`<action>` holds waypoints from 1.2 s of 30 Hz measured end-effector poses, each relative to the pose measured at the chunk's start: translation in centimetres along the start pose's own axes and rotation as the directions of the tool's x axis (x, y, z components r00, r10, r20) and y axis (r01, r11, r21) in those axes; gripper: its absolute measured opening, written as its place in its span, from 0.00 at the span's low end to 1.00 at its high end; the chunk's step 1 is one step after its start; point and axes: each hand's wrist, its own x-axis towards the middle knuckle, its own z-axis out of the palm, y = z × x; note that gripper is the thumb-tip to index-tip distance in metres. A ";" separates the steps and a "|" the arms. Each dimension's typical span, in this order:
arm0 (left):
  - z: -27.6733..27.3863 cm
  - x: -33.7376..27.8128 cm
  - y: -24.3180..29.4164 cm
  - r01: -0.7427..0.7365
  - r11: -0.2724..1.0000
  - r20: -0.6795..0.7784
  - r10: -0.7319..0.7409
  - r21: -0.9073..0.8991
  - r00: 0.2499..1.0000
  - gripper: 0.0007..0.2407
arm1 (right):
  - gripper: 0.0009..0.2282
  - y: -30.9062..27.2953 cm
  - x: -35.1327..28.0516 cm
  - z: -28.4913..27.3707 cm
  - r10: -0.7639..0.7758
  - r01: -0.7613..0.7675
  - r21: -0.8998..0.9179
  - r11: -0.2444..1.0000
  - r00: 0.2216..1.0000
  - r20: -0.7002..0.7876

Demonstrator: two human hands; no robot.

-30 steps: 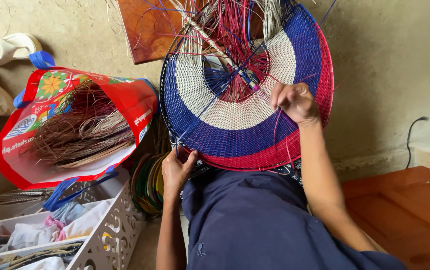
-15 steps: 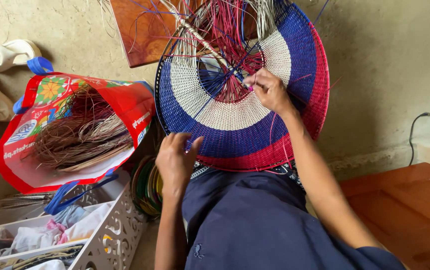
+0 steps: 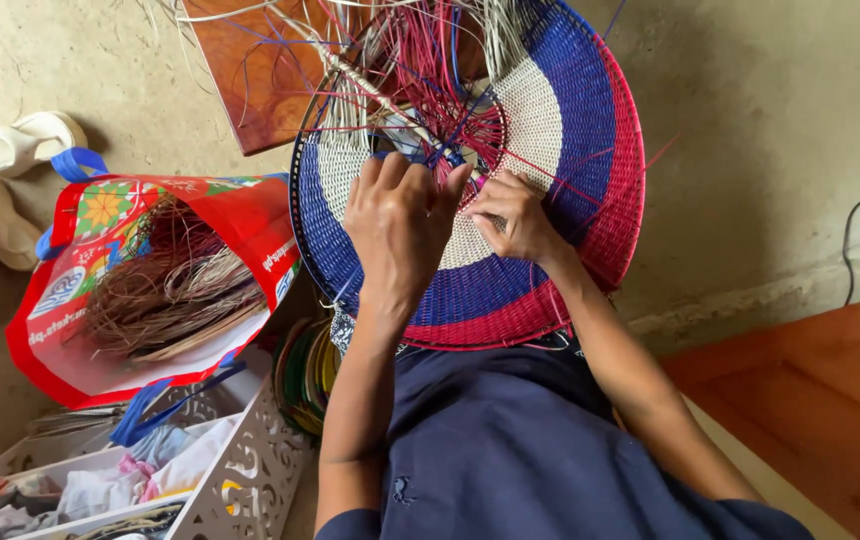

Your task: Weaving colored fibers into a circular mat pattern by hand.

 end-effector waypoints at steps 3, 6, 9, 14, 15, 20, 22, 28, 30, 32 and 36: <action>-2.8 1.8 0.7 -0.109 0.943 -0.024 0.107 -0.315 0.994 0.15 | 0.03 -0.6 0.8 -0.6 -0.012 0.012 0.022 1.000 1.000 -0.003; -5.3 1.9 -1.0 -0.027 0.890 0.035 0.049 -0.455 0.998 0.04 | 0.04 -1.0 0.8 -0.5 -0.030 0.033 0.087 0.996 0.999 -0.037; -6.5 -0.4 -5.1 0.016 0.948 0.108 0.019 -0.318 0.994 0.05 | 0.04 -1.4 1.1 -0.9 -0.037 0.043 0.106 0.993 0.998 -0.058; -6.1 -7.8 -10.0 0.253 0.965 0.546 -0.247 0.066 0.801 0.16 | 0.04 -1.5 1.1 -0.9 -0.038 0.048 0.128 0.991 0.996 -0.078; -6.7 -8.9 -10.3 0.257 0.964 0.542 -0.255 0.073 0.801 0.16 | 0.04 -1.5 1.1 -0.7 -0.043 0.053 0.135 0.989 0.996 -0.076; -9.4 -14.5 -11.3 0.487 0.862 0.650 -0.453 0.143 0.610 0.14 | 0.02 -0.9 0.8 -0.1 -0.025 0.035 0.114 0.993 0.996 -0.086; -8.9 -17.4 -12.8 0.570 0.812 0.611 -0.515 0.123 0.601 0.12 | 0.02 -1.0 0.8 -0.3 -0.035 0.044 0.111 0.993 0.996 -0.077; -10.0 -21.2 -15.6 0.667 0.745 0.422 -0.596 -0.027 0.683 0.08 | 0.02 -1.2 0.8 -0.4 -0.020 0.029 0.108 0.994 0.997 -0.079; -10.5 -22.6 -17.9 0.640 0.768 0.382 -0.591 -0.002 0.711 0.04 | 0.03 -1.4 0.9 -0.4 -0.015 0.024 0.110 0.994 0.997 -0.076; -12.0 -23.2 -19.4 0.622 0.783 0.326 -0.592 0.015 0.737 0.06 | 0.03 -1.4 0.9 -0.4 -0.002 0.013 0.127 0.992 0.996 -0.087; -13.5 -27.6 -27.2 0.651 0.732 0.217 -0.682 0.202 0.699 0.07 | 0.04 -1.3 0.9 -0.2 -0.004 0.014 0.118 0.993 0.996 -0.087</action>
